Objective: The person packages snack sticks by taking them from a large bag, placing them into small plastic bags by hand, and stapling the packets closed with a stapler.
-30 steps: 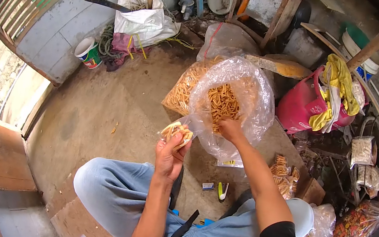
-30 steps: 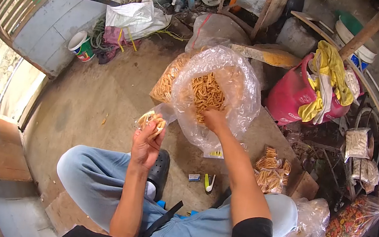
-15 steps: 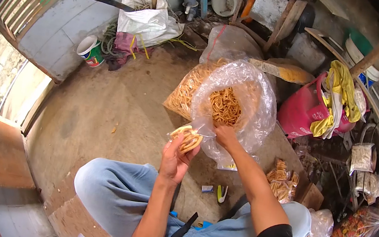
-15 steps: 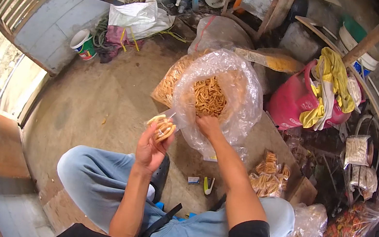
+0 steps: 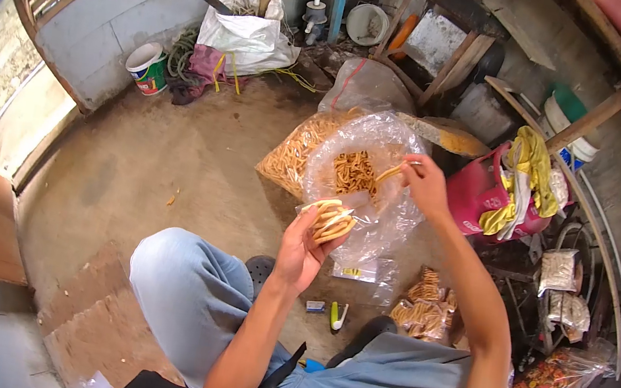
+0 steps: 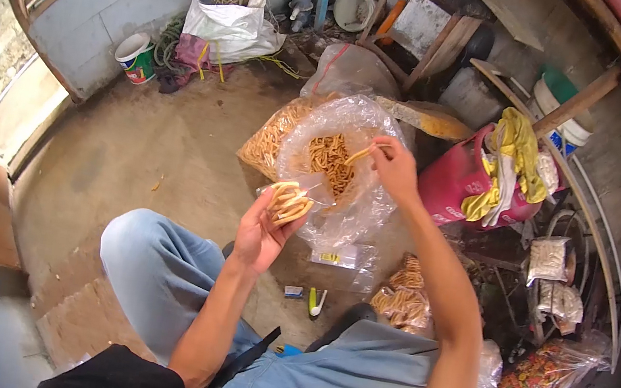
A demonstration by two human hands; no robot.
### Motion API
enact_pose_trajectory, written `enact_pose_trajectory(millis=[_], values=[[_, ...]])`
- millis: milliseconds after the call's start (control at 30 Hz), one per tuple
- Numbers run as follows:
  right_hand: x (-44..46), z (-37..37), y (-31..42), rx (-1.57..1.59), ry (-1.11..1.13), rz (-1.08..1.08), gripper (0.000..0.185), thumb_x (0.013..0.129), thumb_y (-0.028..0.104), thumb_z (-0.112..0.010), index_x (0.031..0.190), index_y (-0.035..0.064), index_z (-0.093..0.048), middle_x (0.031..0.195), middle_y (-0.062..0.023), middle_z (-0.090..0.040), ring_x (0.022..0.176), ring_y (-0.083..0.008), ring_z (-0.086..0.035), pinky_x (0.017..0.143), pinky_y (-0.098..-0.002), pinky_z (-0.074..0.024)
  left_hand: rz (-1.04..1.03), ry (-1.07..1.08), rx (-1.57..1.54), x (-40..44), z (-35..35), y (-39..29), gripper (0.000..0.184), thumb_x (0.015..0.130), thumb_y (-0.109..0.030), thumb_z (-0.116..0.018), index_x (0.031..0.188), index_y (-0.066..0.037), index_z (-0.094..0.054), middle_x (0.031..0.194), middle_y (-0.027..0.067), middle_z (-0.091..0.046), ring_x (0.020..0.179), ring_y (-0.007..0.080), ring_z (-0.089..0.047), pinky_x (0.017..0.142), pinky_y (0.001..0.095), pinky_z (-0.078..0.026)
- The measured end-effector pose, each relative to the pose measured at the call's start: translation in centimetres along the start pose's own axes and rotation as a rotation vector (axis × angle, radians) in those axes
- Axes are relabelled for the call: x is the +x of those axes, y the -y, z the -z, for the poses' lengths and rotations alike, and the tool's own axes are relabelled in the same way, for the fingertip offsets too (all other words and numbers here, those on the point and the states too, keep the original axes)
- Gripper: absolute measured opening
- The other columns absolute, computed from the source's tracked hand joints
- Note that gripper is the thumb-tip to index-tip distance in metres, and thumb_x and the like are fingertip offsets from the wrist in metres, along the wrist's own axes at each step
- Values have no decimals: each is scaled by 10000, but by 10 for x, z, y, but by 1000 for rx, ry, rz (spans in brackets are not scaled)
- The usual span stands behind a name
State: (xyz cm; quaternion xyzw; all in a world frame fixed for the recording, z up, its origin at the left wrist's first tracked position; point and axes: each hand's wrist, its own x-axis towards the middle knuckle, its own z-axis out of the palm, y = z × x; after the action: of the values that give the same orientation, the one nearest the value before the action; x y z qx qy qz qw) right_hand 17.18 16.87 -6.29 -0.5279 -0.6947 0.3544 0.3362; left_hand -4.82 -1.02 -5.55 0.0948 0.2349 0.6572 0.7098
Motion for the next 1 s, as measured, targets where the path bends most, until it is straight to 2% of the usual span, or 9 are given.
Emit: enact_pose_trajectory(millis=[67,167,267,367,567,700,800,867,1000], values=[[-14,33,40,295,-27,-67,203,881,122,-638,1059,33,-599,808,-23,-638,663,-61,-569,518,-211,-436,18,63,-24,0,-4,7,402,1004,-319,-386,1253,-24,-496,1224,146,-585,1100,244,-598,917,359,-527],[-62,60,94,399,-120,-90,205,872,108,-649,1051,18,-605,817,0,-624,643,-63,-556,516,-191,-425,69,112,-70,-3,-10,13,413,1004,-305,-382,1264,0,-481,1237,157,-575,1118,254,-586,949,366,-509],[-109,74,106,433,-142,-177,202,865,87,-653,1055,33,-615,809,-3,-619,654,-53,-545,514,-195,-419,99,167,-50,-8,-16,17,430,1007,-300,-358,1279,18,-461,1258,167,-557,1133,262,-576,967,375,-498],[-130,78,124,568,-125,-142,198,862,75,-653,1054,38,-623,813,0,-619,669,-44,-540,518,-198,-419,143,213,-43,-11,-18,18,449,1010,-307,-326,1292,21,-445,1279,174,-539,1139,265,-572,977,382,-493],[-149,72,138,401,-42,-121,175,856,68,-657,1027,43,-634,813,2,-622,669,-44,-534,534,-205,-423,187,260,-89,-16,-22,17,453,1020,-298,-280,1317,16,-418,1288,181,-531,1163,285,-555,993,406,-480],[-148,73,139,395,-101,-134,176,848,71,-667,1018,40,-637,808,2,-627,664,-42,-529,527,-203,-417,182,289,-100,-19,-23,13,453,1020,-297,-278,1323,12,-412,1296,187,-523,1165,288,-553,996,413,-477],[-145,71,136,450,-81,-157,181,841,78,-676,1012,29,-641,800,-2,-631,652,-43,-533,513,-201,-413,173,305,-106,-19,-23,10,455,1022,-301,-274,1323,11,-411,1302,189,-517,1169,287,-551,999,415,-474],[-146,64,136,461,12,-215,167,863,51,-644,1028,27,-632,811,-12,-629,649,-50,-544,505,-198,-415,173,317,-84,-20,-24,9,455,1021,-308,-282,1334,-1,-404,1304,187,-517,1169,286,-551,998,411,-473],[-146,46,137,417,78,-283,152,855,69,-663,996,14,-647,722,-4,-612,559,-51,-521,457,-194,-396,198,295,-85,-24,-23,8,446,1025,-311,-291,1345,-19,-396,1310,180,-511,1168,282,-552,988,407,-478]])
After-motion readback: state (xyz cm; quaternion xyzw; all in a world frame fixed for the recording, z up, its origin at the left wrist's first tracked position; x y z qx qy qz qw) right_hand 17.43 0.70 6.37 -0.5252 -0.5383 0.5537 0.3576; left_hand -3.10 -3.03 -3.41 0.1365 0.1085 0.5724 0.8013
